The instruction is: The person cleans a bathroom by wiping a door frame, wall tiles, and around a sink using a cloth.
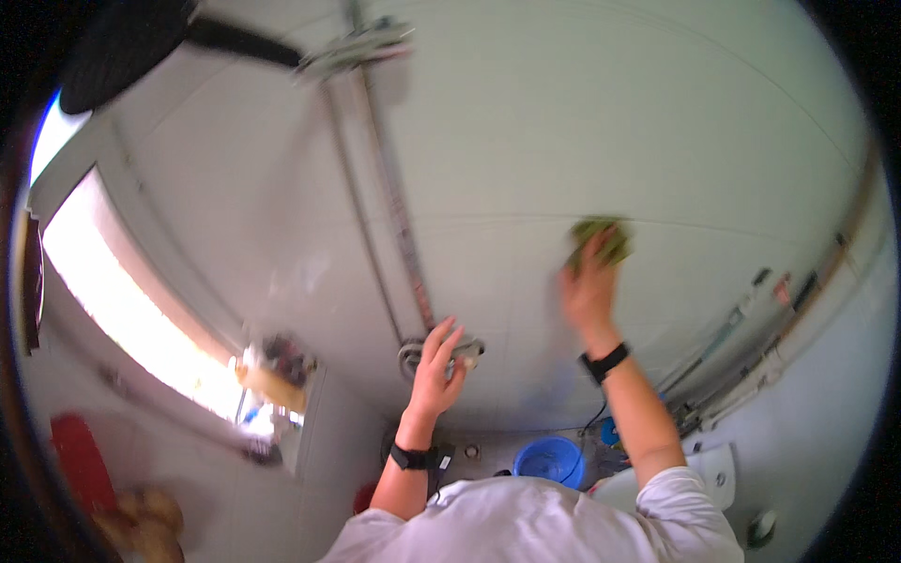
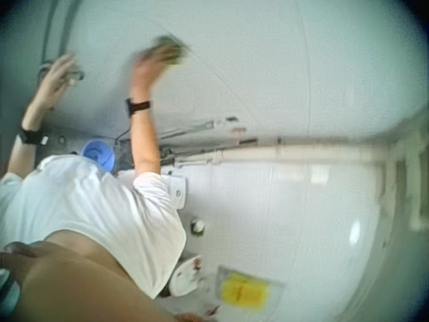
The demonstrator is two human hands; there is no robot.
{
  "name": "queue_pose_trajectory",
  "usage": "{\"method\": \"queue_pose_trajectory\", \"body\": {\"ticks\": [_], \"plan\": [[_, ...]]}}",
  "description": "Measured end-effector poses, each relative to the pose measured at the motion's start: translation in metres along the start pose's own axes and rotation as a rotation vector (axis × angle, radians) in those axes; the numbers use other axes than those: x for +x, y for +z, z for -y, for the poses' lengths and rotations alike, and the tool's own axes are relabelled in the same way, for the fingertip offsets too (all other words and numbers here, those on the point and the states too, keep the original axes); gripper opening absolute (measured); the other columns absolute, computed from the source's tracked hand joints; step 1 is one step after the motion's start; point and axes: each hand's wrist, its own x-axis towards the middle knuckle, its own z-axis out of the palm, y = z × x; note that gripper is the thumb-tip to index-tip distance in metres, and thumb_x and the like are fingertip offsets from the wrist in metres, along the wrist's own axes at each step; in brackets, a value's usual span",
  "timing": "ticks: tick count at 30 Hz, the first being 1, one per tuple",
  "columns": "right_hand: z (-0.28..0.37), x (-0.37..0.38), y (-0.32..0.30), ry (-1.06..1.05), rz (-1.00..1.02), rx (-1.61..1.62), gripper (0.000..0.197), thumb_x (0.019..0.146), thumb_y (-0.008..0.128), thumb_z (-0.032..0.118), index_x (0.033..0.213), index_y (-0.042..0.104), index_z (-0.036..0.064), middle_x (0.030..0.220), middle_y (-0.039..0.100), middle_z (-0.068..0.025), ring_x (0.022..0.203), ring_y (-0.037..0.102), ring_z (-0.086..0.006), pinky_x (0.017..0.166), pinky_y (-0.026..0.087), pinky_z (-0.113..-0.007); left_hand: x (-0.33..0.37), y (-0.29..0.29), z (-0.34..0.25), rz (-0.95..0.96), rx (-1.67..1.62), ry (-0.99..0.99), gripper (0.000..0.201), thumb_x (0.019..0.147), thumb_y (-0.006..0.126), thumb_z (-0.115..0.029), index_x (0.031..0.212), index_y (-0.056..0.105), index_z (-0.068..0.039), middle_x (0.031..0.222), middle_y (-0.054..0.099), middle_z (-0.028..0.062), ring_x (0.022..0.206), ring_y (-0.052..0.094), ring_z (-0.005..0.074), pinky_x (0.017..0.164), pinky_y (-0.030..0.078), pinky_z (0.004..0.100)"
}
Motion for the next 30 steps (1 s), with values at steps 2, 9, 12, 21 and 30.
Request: {"method": "queue_pose_trajectory", "body": {"ticks": [2, 9, 12, 21, 30], "plan": [[0.0, 0.073, -0.016, -0.049, -0.149, 0.038, 0.061, 0.103, 0.049, 0.025, 0.156, 0.028, 0.0033, 0.162, 0.02, -0.0252, 0.147, 0.025, -0.0456, 0.119, 0.021, -0.054, -0.011, -0.007, -0.004, -0.003, 0.006, 0.03, 0.054, 0.084, 0.058, 0.006, 0.137, 0.055, -0.005, 0.146, 0.048, 0.0184, 0.135, 0.047, 0.0375, 0.11, 0.04, 0.041], [0.039, 0.055, 0.014, -0.267, -0.075, 0.008, 0.05, 0.094, 0.063, 0.016, 0.141, 0.051, 0.0029, 0.152, 0.044, -0.0187, 0.126, 0.05, -0.0419, 0.108, 0.04, -0.049, -0.058, -0.023, -0.008, -0.029, 0.07, -0.007, 0.046, 0.083, 0.057, 0.007, 0.127, 0.061, -0.004, 0.134, 0.058, 0.0164, 0.127, 0.054, 0.0358, 0.108, 0.044, 0.0421], [0.043, -0.048, 0.04, -0.502, 0.144, 0.04, 0.039, 0.084, 0.064, 0.002, 0.123, 0.065, 0.0026, 0.123, 0.062, -0.016, 0.116, 0.055, -0.0384, 0.103, 0.045, -0.054, -0.086, -0.033, -0.016, -0.036, 0.097, -0.042, 0.042, 0.083, 0.057, 0.007, 0.124, 0.063, -0.003, 0.127, 0.062, 0.0161, 0.121, 0.058, 0.0349, 0.104, 0.046, 0.0414], [0.0, -0.361, 0.042, 0.308, 0.929, 0.594, 0.028, 0.079, 0.058, -0.008, 0.102, 0.072, -0.0008, 0.107, 0.072, -0.0182, 0.102, 0.068, -0.0333, 0.096, 0.053, -0.04, -0.207, -0.036, -0.035, 0.178, 0.165, -0.506, 0.034, 0.089, 0.06, -0.007, 0.124, 0.063, -0.005, 0.115, 0.067, 0.0166, 0.106, 0.063, 0.0348, 0.092, 0.051, 0.0407], [0.08, -0.525, -0.011, 2.04, 1.196, 1.253, 0.041, 0.094, 0.05, -0.004, 0.135, 0.052, -0.0032, 0.119, 0.065, -0.0182, 0.106, 0.067, -0.0301, 0.092, 0.054, -0.045, -0.329, -0.071, -0.041, 0.11, 0.05, -0.955, 0.035, 0.093, 0.065, -0.012, 0.127, 0.062, -0.002, 0.116, 0.068, 0.0194, 0.106, 0.067, 0.031, 0.093, 0.052, 0.0375]]}}
